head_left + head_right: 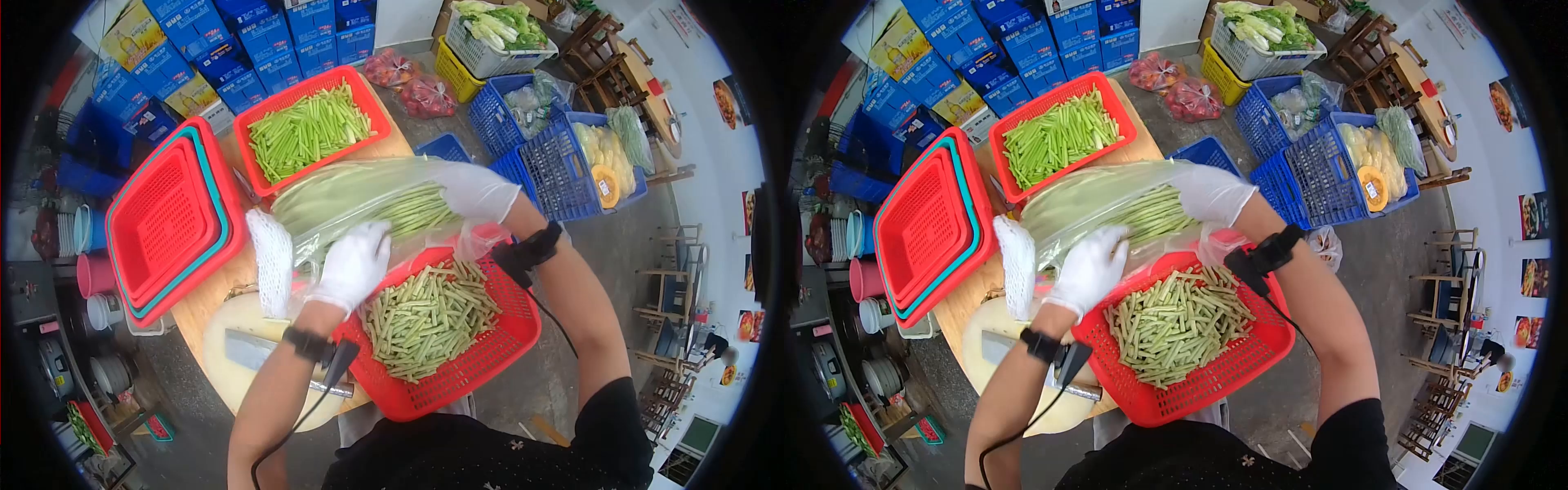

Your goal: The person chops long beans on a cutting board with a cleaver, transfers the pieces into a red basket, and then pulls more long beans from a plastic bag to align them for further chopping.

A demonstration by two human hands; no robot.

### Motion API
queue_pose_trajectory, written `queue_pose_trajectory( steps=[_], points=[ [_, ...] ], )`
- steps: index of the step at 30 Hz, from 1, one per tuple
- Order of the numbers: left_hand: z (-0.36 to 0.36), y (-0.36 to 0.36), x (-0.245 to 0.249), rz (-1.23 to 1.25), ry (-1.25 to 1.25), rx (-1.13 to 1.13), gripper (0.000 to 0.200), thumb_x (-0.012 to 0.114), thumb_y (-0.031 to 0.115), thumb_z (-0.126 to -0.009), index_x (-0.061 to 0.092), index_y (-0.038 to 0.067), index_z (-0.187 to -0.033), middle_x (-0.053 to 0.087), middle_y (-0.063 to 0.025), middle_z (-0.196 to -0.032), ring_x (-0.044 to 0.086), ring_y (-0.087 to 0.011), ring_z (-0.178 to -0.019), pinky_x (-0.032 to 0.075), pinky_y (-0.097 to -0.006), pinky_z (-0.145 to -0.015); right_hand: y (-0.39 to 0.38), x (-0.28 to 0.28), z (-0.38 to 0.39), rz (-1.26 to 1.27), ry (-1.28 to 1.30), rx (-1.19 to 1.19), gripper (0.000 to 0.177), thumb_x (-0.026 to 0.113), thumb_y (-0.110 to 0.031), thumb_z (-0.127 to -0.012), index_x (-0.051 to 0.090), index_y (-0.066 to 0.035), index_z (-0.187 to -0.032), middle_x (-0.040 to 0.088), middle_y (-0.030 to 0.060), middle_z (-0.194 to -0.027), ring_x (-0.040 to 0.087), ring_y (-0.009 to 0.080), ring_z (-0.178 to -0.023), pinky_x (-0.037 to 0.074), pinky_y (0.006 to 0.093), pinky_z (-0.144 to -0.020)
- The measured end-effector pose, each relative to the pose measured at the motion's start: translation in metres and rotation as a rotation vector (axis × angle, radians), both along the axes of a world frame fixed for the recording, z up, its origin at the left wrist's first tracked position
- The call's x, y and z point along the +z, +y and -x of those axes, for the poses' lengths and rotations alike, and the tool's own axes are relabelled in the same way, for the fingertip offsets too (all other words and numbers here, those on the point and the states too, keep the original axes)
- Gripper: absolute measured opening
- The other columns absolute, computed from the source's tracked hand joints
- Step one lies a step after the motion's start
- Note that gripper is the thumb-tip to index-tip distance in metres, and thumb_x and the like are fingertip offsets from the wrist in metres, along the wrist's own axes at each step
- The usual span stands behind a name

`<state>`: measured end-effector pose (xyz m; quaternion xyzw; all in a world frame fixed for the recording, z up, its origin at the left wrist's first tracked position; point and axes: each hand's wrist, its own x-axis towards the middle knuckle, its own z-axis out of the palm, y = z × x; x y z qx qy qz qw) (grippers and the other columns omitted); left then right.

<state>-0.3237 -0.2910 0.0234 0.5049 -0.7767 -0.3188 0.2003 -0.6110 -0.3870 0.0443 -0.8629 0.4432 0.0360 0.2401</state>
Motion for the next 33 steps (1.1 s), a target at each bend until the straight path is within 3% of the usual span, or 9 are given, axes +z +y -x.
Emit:
queue_pose_trajectory(
  steps=[5,8,10,14,17,20,26,28,33],
  points=[
    [0.035,-0.053,-0.043,0.203,-0.165,-0.046,0.044,0.074,0.024,-0.097,0.066,0.002,-0.134,0.071,-0.0261,-0.125,0.068,-0.0461,-0.116,0.055,-0.0529,-0.103,0.015,0.037,0.007,-0.119,-0.026,-0.077,0.037,0.058,-0.005,-0.092,0.071,0.001,-0.126,0.074,0.0277,-0.118,0.07,0.0454,-0.114,0.056,0.0488,-0.102],
    [0.039,-0.065,-0.051,0.154,-0.215,-0.178,0.058,0.081,0.029,-0.091,0.064,0.001,-0.138,0.068,-0.0265,-0.131,0.064,-0.0452,-0.124,0.051,-0.0527,-0.109,0.042,0.025,0.012,0.112,-0.055,-0.113,0.025,0.062,-0.008,-0.091,0.072,0.001,-0.112,0.074,0.0256,-0.104,0.071,0.0457,-0.103,0.058,0.0513,-0.094],
    [0.041,-0.071,-0.045,0.109,-0.338,-0.283,0.071,0.088,0.035,-0.084,0.063,0.001,-0.14,0.065,-0.0245,-0.137,0.061,-0.0427,-0.129,0.049,-0.0513,-0.113,0.056,0.012,0.008,0.179,0.189,-0.111,0.015,0.067,-0.012,-0.089,0.073,-0.002,-0.099,0.072,0.0222,-0.091,0.071,0.0434,-0.089,0.057,0.0531,-0.082],
    [0.053,-0.073,-0.037,-0.008,-0.426,-0.232,0.075,0.091,0.039,-0.079,0.065,0.002,-0.138,0.065,-0.0228,-0.137,0.063,-0.0418,-0.127,0.05,-0.0503,-0.112,0.08,-0.051,0.003,0.431,0.278,-0.311,0.01,0.067,-0.014,-0.087,0.075,-0.007,-0.089,0.071,0.0158,-0.084,0.069,0.0377,-0.08,0.053,0.0506,-0.072],
    [0.062,-0.074,-0.033,0.033,-0.485,-0.26,0.075,0.093,0.039,-0.076,0.066,0.003,-0.136,0.064,-0.0225,-0.138,0.063,-0.0412,-0.127,0.051,-0.0504,-0.111,0.078,-0.047,-0.003,0.536,0.052,-0.393,0.013,0.065,-0.012,-0.086,0.078,-0.01,-0.089,0.074,0.0113,-0.09,0.073,0.0309,-0.089,0.057,0.0447,-0.08],
    [0.072,-0.07,-0.032,0.007,-0.437,-0.144,0.071,0.092,0.035,-0.076,0.067,0.003,-0.134,0.067,-0.0218,-0.131,0.066,-0.0392,-0.124,0.054,-0.0486,-0.106,0.075,-0.047,-0.008,0.53,0.101,-0.351,0.014,0.066,-0.013,-0.086,0.077,-0.01,-0.095,0.074,0.0108,-0.096,0.072,0.0307,-0.097,0.056,0.0427,-0.09],
    [0.075,-0.084,-0.051,0.069,-0.328,-0.297,0.049,0.086,0.024,-0.077,0.075,0.003,-0.12,0.075,-0.0246,-0.117,0.072,-0.0428,-0.109,0.06,-0.0483,-0.096,0.075,-0.055,-0.008,0.541,0.177,-0.285,0.015,0.065,-0.009,-0.086,0.076,-0.008,-0.097,0.074,0.0118,-0.1,0.072,0.0315,-0.1,0.057,0.0444,-0.092],
    [0.077,-0.086,-0.044,-0.136,-0.313,-0.293,0.048,0.085,0.022,-0.076,0.076,0.003,-0.119,0.074,-0.027,-0.12,0.071,-0.0448,-0.111,0.059,-0.0498,-0.097,0.075,-0.056,-0.009,0.526,0.121,-0.316,0.015,0.065,-0.008,-0.087,0.076,-0.007,-0.098,0.074,0.012,-0.101,0.072,0.0317,-0.101,0.057,0.0447,-0.093],
    [0.073,-0.083,-0.057,-0.093,-0.244,-0.316,0.06,0.085,0.03,-0.081,0.072,0.011,-0.136,0.074,-0.0232,-0.131,0.069,-0.0438,-0.119,0.056,-0.0496,-0.103,0.077,-0.061,-0.006,0.53,-0.072,-0.387,0.016,0.066,-0.008,-0.086,0.076,-0.006,-0.099,0.074,0.0132,-0.102,0.072,0.0323,-0.104,0.057,0.0453,-0.095]
  ],
)
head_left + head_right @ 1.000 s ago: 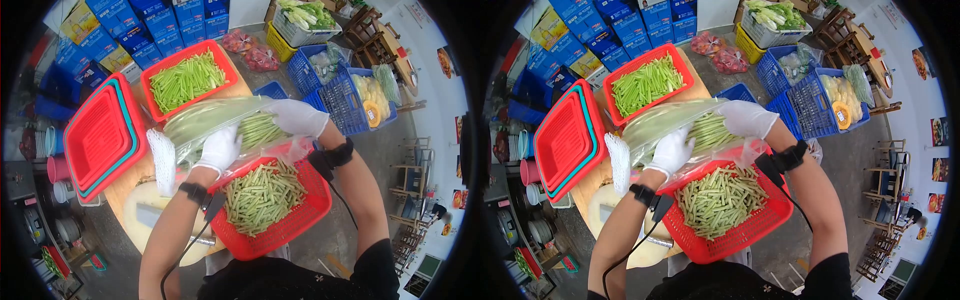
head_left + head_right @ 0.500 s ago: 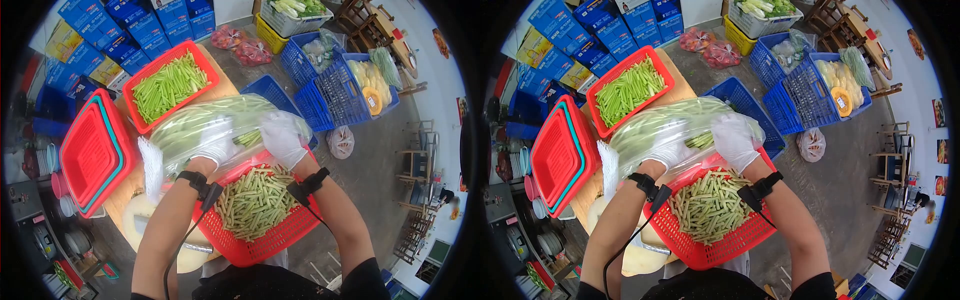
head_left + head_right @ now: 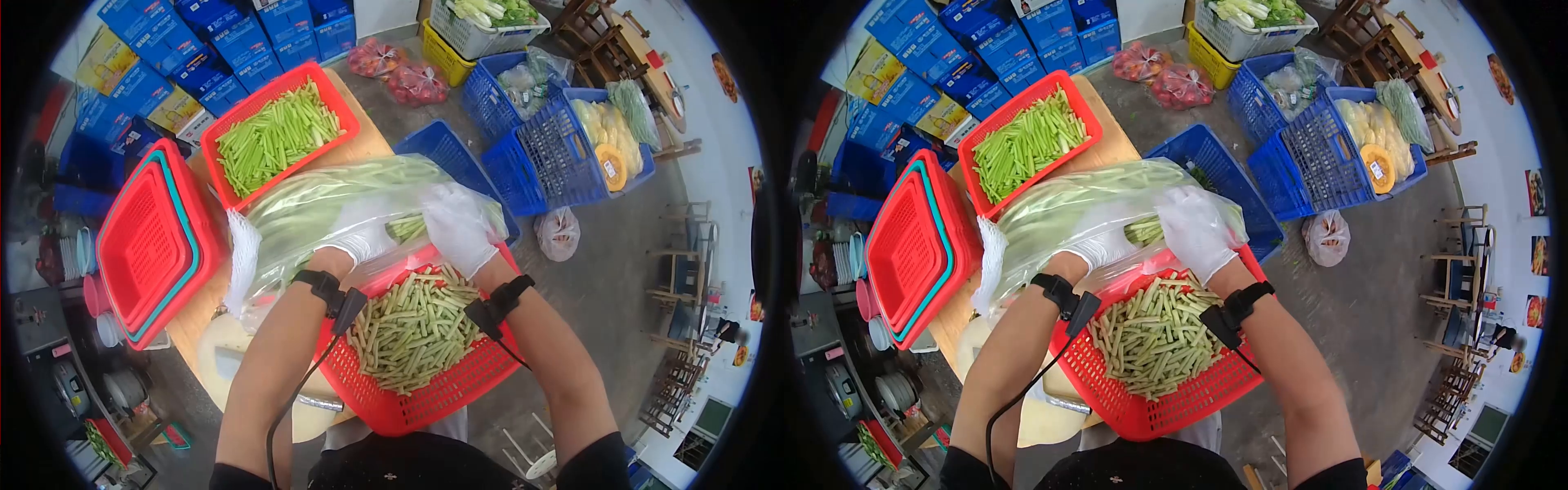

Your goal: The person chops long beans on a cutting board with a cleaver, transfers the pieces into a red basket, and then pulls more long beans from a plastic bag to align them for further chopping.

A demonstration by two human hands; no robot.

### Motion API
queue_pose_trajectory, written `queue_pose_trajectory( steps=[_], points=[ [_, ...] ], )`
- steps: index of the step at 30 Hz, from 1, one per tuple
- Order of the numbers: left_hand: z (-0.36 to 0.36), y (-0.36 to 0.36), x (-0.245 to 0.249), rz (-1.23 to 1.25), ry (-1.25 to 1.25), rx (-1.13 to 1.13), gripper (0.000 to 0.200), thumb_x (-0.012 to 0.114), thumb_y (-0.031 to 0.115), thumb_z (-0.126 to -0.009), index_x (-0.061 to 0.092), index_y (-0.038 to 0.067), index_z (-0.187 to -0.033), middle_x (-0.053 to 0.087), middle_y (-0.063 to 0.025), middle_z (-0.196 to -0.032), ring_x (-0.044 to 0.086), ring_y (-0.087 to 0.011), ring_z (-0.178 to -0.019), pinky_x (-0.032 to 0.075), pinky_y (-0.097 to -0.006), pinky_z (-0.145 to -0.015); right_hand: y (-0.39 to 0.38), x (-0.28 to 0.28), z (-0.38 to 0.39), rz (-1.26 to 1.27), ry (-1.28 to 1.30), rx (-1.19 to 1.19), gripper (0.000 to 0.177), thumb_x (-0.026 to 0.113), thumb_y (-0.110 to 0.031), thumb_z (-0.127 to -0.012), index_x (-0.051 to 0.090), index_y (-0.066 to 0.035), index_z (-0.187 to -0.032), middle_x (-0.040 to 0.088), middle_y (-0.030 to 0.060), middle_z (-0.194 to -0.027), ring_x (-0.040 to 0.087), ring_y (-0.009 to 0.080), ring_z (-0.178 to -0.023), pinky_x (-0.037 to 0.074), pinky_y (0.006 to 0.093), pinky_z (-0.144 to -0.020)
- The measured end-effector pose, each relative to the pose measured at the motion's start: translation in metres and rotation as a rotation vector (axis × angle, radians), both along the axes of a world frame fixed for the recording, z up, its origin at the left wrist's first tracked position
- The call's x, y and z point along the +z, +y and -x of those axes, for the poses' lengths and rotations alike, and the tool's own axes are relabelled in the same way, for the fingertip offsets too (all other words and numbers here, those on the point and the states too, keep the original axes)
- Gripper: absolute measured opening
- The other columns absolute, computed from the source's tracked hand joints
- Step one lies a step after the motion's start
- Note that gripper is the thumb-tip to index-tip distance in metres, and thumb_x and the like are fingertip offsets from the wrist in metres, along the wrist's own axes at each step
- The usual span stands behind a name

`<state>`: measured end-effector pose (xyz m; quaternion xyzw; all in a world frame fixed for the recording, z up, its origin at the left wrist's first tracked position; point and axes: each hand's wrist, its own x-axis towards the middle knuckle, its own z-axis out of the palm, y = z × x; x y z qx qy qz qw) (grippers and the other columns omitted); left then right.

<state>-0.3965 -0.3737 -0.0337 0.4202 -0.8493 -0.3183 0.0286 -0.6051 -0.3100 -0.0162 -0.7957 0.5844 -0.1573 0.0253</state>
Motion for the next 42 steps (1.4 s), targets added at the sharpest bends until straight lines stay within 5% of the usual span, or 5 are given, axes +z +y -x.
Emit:
queue_pose_trajectory(
  steps=[15,21,25,32,42],
  points=[
    [0.014,0.001,-0.009,-0.135,-0.265,0.001,0.062,0.084,0.037,-0.085,0.07,0.013,-0.14,0.073,-0.0219,-0.136,0.069,-0.0422,-0.121,0.056,-0.047,-0.102,0.001,0.014,-0.003,-0.038,0.07,0.027,0.018,0.066,-0.005,-0.086,0.076,-0.008,-0.101,0.075,0.013,-0.104,0.072,0.0322,-0.104,0.056,0.0446,-0.097],
    [0.003,0.007,0.022,-0.105,-0.06,-0.042,0.053,0.085,0.035,-0.083,0.077,0.01,-0.128,0.077,-0.0225,-0.124,0.072,-0.0426,-0.113,0.058,-0.0494,-0.097,0.016,0.081,-0.014,-0.468,0.197,0.154,0.027,0.069,-0.009,-0.09,0.075,-0.001,-0.115,0.076,0.0202,-0.111,0.073,0.0382,-0.106,0.057,0.048,-0.097],
    [-0.013,-0.005,0.024,-0.245,-0.054,-0.125,0.056,0.086,0.038,-0.081,0.077,0.007,-0.127,0.077,-0.0244,-0.119,0.072,-0.0435,-0.108,0.057,-0.0494,-0.093,0.045,0.097,0.017,-0.079,-0.039,0.28,0.026,0.068,-0.015,-0.093,0.072,0.002,-0.112,0.075,0.0221,-0.106,0.074,0.0409,-0.098,0.059,0.0475,-0.087],
    [-0.034,-0.006,0.065,-0.296,0.036,-0.14,0.054,0.084,0.036,-0.081,0.076,0.005,-0.124,0.077,-0.0261,-0.111,0.072,-0.0435,-0.099,0.056,-0.0497,-0.088,0.064,0.157,0.035,-0.143,-0.046,0.186,0.017,0.068,-0.016,-0.095,0.071,-0.002,-0.103,0.074,0.0208,-0.1,0.073,0.0395,-0.092,0.058,0.0501,-0.079],
    [-0.048,0.032,0.13,-0.174,-0.021,-0.115,0.082,0.089,0.042,-0.078,0.064,0.008,-0.149,0.069,-0.0205,-0.146,0.066,-0.0388,-0.13,0.051,-0.0445,-0.113,0.083,0.207,0.015,-0.093,0.022,0.242,0.02,0.069,-0.018,-0.096,0.072,-0.001,-0.106,0.074,0.0186,-0.106,0.072,0.0375,-0.098,0.058,0.0457,-0.086]
  ],
)
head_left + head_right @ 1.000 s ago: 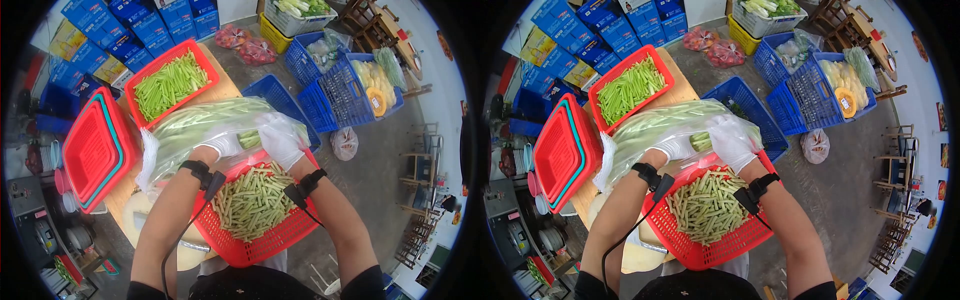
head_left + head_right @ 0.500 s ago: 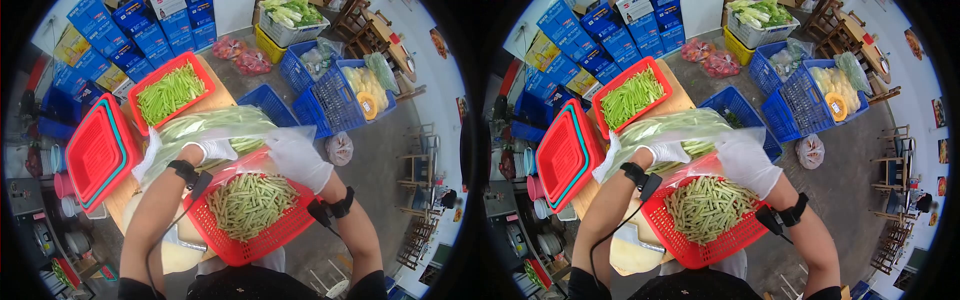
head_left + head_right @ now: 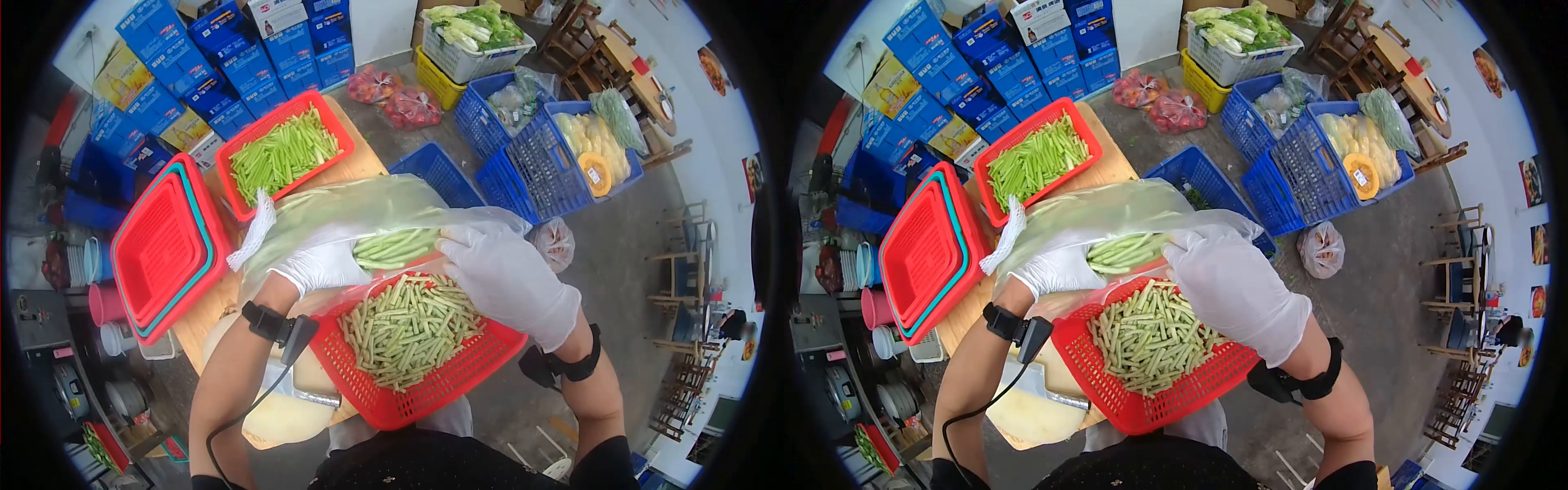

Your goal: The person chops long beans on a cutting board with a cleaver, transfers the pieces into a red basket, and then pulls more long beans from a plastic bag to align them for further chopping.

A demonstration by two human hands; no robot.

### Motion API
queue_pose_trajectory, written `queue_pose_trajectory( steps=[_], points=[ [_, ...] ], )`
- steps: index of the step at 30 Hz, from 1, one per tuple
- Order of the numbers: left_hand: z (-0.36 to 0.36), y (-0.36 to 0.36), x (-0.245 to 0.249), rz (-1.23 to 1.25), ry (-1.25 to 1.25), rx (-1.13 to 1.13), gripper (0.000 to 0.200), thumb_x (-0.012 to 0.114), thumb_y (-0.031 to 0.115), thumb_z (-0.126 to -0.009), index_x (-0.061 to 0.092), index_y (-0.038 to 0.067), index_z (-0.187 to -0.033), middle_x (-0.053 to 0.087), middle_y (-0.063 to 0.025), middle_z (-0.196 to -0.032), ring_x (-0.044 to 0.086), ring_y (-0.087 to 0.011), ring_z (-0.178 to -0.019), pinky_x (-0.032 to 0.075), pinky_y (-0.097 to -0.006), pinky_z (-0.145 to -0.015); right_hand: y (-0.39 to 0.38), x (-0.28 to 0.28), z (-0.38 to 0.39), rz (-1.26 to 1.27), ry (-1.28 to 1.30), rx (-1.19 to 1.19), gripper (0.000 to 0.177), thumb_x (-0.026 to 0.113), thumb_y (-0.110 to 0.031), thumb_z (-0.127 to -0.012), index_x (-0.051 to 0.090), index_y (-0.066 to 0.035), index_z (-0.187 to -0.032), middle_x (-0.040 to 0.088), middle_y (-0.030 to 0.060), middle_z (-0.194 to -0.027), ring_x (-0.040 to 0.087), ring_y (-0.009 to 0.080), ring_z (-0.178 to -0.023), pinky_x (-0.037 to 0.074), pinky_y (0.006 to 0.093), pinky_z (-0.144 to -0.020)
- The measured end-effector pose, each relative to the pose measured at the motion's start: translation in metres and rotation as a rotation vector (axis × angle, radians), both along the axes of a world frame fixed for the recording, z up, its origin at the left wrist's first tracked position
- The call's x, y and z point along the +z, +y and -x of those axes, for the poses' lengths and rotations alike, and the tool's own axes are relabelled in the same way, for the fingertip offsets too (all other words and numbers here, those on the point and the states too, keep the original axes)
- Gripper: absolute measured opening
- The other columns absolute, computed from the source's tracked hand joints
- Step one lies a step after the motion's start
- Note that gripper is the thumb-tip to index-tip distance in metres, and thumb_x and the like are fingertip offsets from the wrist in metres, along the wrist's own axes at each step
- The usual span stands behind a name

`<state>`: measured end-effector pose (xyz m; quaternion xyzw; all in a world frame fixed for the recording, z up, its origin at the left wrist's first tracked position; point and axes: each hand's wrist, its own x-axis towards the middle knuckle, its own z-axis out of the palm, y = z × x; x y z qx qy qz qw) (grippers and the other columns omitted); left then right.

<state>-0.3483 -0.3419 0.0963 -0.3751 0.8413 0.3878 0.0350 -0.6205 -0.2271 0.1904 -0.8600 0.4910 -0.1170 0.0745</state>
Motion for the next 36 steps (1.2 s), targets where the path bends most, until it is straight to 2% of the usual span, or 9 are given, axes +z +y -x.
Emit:
queue_pose_trajectory(
  steps=[3,6,8,14,17,20,22,30,36],
  points=[
    [-0.007,-0.004,-0.005,-0.033,0.037,0.067,0.081,0.089,0.042,-0.082,0.063,0.006,-0.149,0.067,-0.022,-0.148,0.065,-0.0385,-0.132,0.05,-0.0437,-0.115,-0.005,0.011,-0.007,-0.088,0.06,0.012,0.023,0.068,-0.018,-0.097,0.073,0.0,-0.11,0.074,0.0186,-0.114,0.072,0.0367,-0.106,0.057,0.0443,-0.092],
    [-0.004,-0.02,-0.012,-0.075,0.162,0.132,0.075,0.087,0.034,-0.088,0.061,0.003,-0.152,0.067,-0.0246,-0.147,0.066,-0.0379,-0.132,0.05,-0.0425,-0.115,-0.015,0.001,-0.005,0.178,0.052,-0.037,0.028,0.068,-0.02,-0.098,0.073,0.001,-0.115,0.074,0.0187,-0.123,0.07,0.0367,-0.117,0.055,0.0448,-0.103],
    [0.001,-0.021,-0.009,-0.091,0.075,0.152,0.077,0.086,0.035,-0.089,0.058,0.003,-0.154,0.07,-0.0243,-0.142,0.068,-0.0371,-0.129,0.051,-0.042,-0.113,-0.014,-0.005,-0.006,0.125,0.029,-0.045,0.033,0.069,-0.023,-0.098,0.074,0.001,-0.119,0.074,0.0183,-0.128,0.067,0.0362,-0.125,0.047,0.0515,-0.115],
    [0.009,-0.009,-0.005,-0.186,0.036,0.178,0.077,0.078,0.023,-0.085,0.057,0.005,-0.156,0.07,-0.0255,-0.143,0.067,-0.0376,-0.131,0.05,-0.0422,-0.115,0.0,-0.031,0.006,0.134,0.244,-0.195,0.038,0.069,-0.036,-0.099,0.076,-0.002,-0.114,0.076,0.0149,-0.115,0.066,0.0338,-0.125,0.026,0.0631,-0.129],
    [0.013,-0.006,-0.012,-0.114,0.012,0.151,0.07,0.077,0.022,-0.085,0.062,0.008,-0.152,0.075,-0.0256,-0.129,0.072,-0.0399,-0.119,0.056,-0.044,-0.106,0.005,-0.035,0.008,0.04,0.264,-0.195,0.039,0.068,-0.038,-0.099,0.077,-0.002,-0.112,0.075,0.0141,-0.109,0.065,0.0339,-0.125,0.02,0.0635,-0.132],
    [0.019,-0.005,-0.026,0.014,-0.118,0.098,0.078,0.077,0.022,-0.085,0.055,0.01,-0.158,0.072,-0.0264,-0.136,0.07,-0.041,-0.125,0.054,-0.0452,-0.11,0.004,-0.039,0.01,0.139,0.229,-0.227,0.038,0.067,-0.037,-0.1,0.077,-0.003,-0.111,0.075,0.014,-0.109,0.064,0.0351,-0.126,0.017,0.0648,-0.132],
    [0.02,-0.006,-0.03,-0.037,-0.034,0.103,0.079,0.076,0.029,-0.086,0.054,0.01,-0.16,0.061,-0.0228,-0.155,0.059,-0.0385,-0.143,0.046,-0.0444,-0.121,0.005,-0.045,0.014,0.152,0.246,-0.228,0.037,0.067,-0.037,-0.1,0.078,-0.003,-0.109,0.075,0.0136,-0.109,0.064,0.0353,-0.127,0.016,0.0658,-0.132],
    [0.015,0.006,-0.014,-0.026,0.008,0.137,0.085,0.085,0.035,-0.086,0.053,0.008,-0.16,0.061,-0.0224,-0.156,0.057,-0.0389,-0.145,0.045,-0.0455,-0.122,0.007,-0.046,0.004,0.195,0.2,-0.337,0.031,0.066,-0.032,-0.101,0.079,-0.004,-0.102,0.076,0.0116,-0.105,0.062,0.0344,-0.129,0.014,0.0688,-0.132],
    [0.009,0.001,-0.017,-0.037,0.047,0.06,0.084,0.09,0.039,-0.086,0.058,0.002,-0.154,0.065,-0.0249,-0.149,0.061,-0.041,-0.138,0.048,-0.0445,-0.118,0.007,-0.039,0.004,0.158,0.265,-0.375,0.016,0.067,-0.019,-0.096,0.077,-0.007,-0.093,0.075,0.0081,-0.095,0.064,0.0301,-0.116,0.018,0.0682,-0.132]
  ],
)
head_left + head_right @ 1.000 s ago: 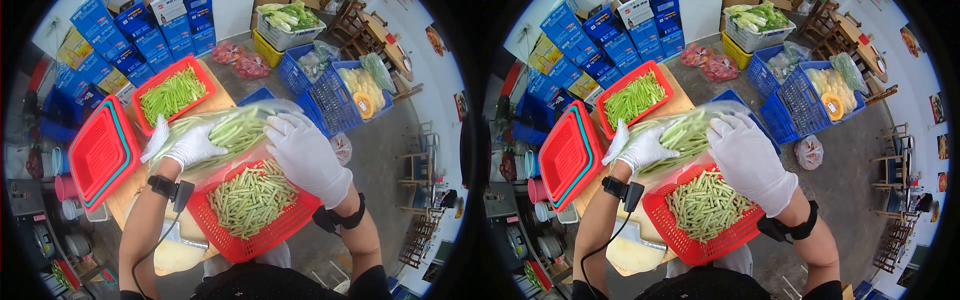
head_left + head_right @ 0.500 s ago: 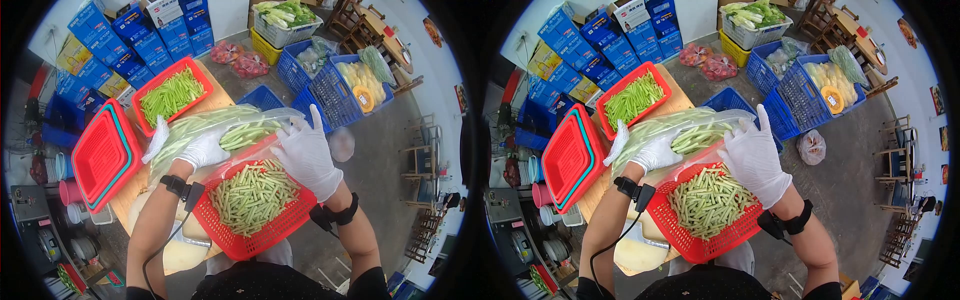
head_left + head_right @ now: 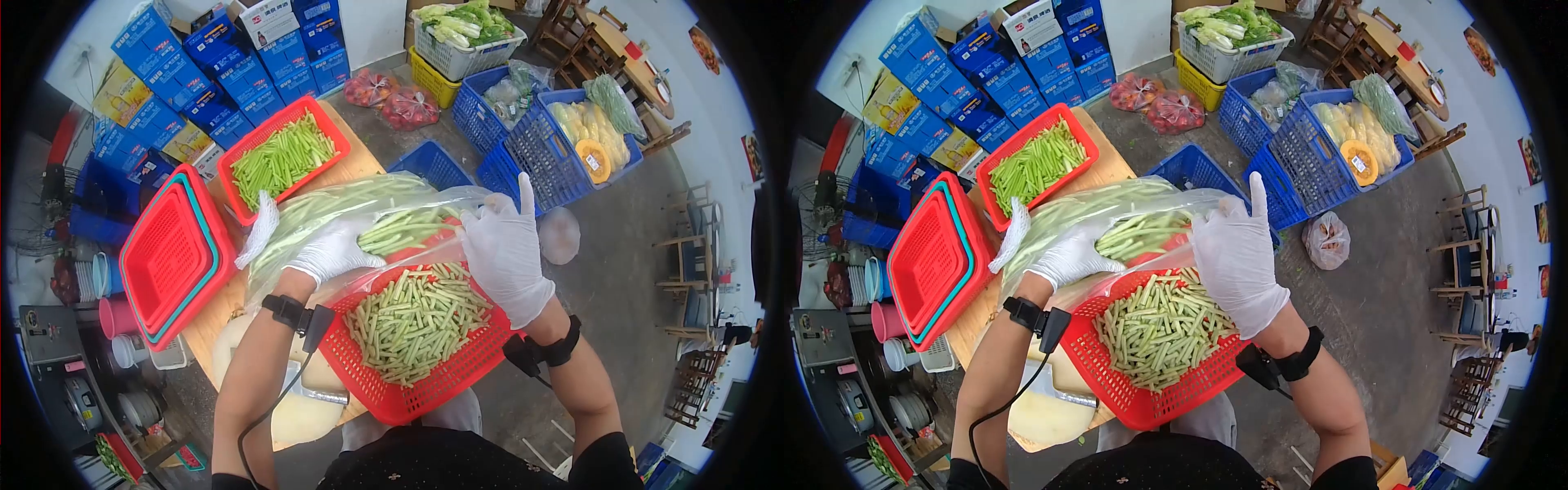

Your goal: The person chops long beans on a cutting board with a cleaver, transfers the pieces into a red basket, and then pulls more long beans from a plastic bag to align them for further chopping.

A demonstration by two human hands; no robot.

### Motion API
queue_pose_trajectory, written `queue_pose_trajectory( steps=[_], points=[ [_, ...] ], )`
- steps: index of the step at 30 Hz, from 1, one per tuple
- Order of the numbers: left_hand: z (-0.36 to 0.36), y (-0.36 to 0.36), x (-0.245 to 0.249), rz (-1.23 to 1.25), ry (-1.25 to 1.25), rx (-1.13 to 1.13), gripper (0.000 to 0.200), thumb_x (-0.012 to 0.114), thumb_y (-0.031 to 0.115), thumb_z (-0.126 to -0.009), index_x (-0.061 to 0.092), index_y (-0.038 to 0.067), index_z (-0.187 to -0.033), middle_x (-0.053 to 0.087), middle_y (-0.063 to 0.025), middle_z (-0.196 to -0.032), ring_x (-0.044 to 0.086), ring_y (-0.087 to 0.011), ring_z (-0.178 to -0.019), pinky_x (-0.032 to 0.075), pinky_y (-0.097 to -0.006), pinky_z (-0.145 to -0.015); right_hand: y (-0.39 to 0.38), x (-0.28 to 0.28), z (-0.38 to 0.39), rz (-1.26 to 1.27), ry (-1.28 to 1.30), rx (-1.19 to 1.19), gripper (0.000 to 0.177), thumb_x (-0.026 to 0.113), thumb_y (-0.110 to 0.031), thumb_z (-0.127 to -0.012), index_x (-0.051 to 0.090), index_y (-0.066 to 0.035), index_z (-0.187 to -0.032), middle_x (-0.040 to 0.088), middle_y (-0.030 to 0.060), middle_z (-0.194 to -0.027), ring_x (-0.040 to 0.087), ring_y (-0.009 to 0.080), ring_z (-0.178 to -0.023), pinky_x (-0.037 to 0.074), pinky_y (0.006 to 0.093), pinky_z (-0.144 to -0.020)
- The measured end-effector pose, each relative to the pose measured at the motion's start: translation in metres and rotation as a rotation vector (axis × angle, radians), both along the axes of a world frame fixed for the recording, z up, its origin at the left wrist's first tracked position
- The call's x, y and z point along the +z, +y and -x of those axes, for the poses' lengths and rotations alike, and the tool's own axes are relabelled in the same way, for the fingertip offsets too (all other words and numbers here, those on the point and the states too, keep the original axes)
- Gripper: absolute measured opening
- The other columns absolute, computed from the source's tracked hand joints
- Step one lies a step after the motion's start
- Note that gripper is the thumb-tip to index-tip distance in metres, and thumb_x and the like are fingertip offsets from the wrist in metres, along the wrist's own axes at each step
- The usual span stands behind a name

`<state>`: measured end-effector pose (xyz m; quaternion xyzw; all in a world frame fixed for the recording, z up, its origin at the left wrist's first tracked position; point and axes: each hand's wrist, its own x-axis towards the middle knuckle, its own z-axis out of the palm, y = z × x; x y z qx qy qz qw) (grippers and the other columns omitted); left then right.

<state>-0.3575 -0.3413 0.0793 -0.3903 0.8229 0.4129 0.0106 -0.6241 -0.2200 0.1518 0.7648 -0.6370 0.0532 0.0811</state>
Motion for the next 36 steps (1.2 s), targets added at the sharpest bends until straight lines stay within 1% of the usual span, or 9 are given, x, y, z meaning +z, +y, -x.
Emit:
queue_pose_trajectory(
  steps=[11,17,20,23,25,26,29,33,36],
  points=[
    [-0.001,-0.004,-0.016,0.027,-0.032,-0.012,0.072,0.082,0.033,-0.091,0.059,0.008,-0.154,0.07,-0.0243,-0.141,0.067,-0.0404,-0.129,0.051,-0.0443,-0.113,0.012,-0.009,0.004,0.042,0.057,0.059,0.016,0.068,-0.018,-0.094,0.077,-0.006,-0.096,0.074,0.0065,-0.09,0.065,0.0301,-0.11,0.02,0.0674,-0.131],
    [-0.005,-0.005,-0.003,0.013,0.035,-0.057,0.078,0.082,0.033,-0.092,0.053,0.011,-0.161,0.065,-0.0193,-0.152,0.062,-0.0389,-0.139,0.048,-0.043,-0.118,0.013,-0.006,0.004,0.053,-0.002,0.087,0.013,0.07,-0.017,-0.092,0.076,-0.006,-0.09,0.071,0.0057,-0.084,0.065,0.0307,-0.107,0.022,0.0678,-0.13],
    [-0.008,-0.004,-0.003,-0.037,-0.125,0.058,0.079,0.081,0.03,-0.093,0.05,0.014,-0.164,0.062,-0.0168,-0.157,0.059,-0.0379,-0.143,0.047,-0.0418,-0.12,0.014,-0.005,0.005,0.068,-0.051,0.107,0.011,0.07,-0.016,-0.092,0.075,-0.007,-0.088,0.07,0.0059,-0.083,0.065,0.0309,-0.106,0.023,0.0682,-0.13],
    [-0.009,0.002,0.005,-0.09,0.001,0.08,0.068,0.079,0.028,-0.094,0.057,0.014,-0.157,0.067,-0.0187,-0.15,0.064,-0.0358,-0.136,0.049,-0.0421,-0.117,0.013,-0.006,0.005,0.072,-0.043,0.105,0.009,0.07,-0.016,-0.089,0.075,-0.008,-0.087,0.068,0.0055,-0.081,0.065,0.0305,-0.105,0.023,0.0687,-0.13],
    [-0.011,0.011,0.01,0.022,0.081,-0.05,0.053,0.08,0.034,-0.095,0.069,0.006,-0.139,0.075,-0.0242,-0.127,0.073,-0.0393,-0.112,0.056,-0.0447,-0.101,0.012,-0.004,0.005,0.069,-0.019,0.107,0.008,0.07,-0.016,-0.087,0.074,-0.009,-0.086,0.067,0.0053,-0.079,0.065,0.0303,-0.105,0.023,0.0689,-0.13],
    [-0.013,0.013,0.012,0.02,0.081,-0.049,0.053,0.08,0.034,-0.095,0.069,0.006,-0.139,0.075,-0.0242,-0.127,0.073,-0.0393,-0.112,0.056,-0.0447,-0.101,0.012,-0.004,0.005,0.067,0.007,0.108,0.007,0.07,-0.015,-0.086,0.074,-0.009,-0.085,0.065,0.0051,-0.078,0.064,0.03,-0.104,0.023,0.069,-0.13],
    [-0.022,0.018,0.011,-0.109,0.027,-0.073,0.038,0.084,0.025,-0.093,0.076,0.003,-0.123,0.08,-0.0154,-0.109,0.072,-0.0264,-0.089,0.058,-0.0392,-0.09,0.01,-0.007,0.005,0.088,-0.005,0.137,0.006,0.069,-0.015,-0.083,0.072,-0.009,-0.083,0.063,0.005,-0.077,0.065,0.0303,-0.104,0.022,0.0692,-0.13],
    [-0.032,0.033,0.01,0.046,0.185,0.131,0.036,0.086,0.02,-0.093,0.077,0.003,-0.123,0.081,-0.0125,-0.108,0.074,-0.0188,-0.094,0.059,-0.0365,-0.091,0.01,0.002,0.004,0.043,0.0,0.128,0.006,0.069,-0.014,-0.084,0.072,-0.008,-0.084,0.064,0.0055,-0.078,0.065,0.0306,-0.106,0.022,0.0694,-0.13],
    [-0.038,0.042,0.005,0.087,0.386,0.305,0.047,0.09,0.025,-0.087,0.076,0.004,-0.127,0.081,-0.0163,-0.112,0.079,-0.0245,-0.099,0.06,-0.0372,-0.092,0.012,0.003,0.007,0.104,-0.001,0.132,0.006,0.069,-0.013,-0.084,0.072,-0.008,-0.086,0.064,0.0059,-0.078,0.066,0.0306,-0.106,0.022,0.0687,-0.13]
  ],
)
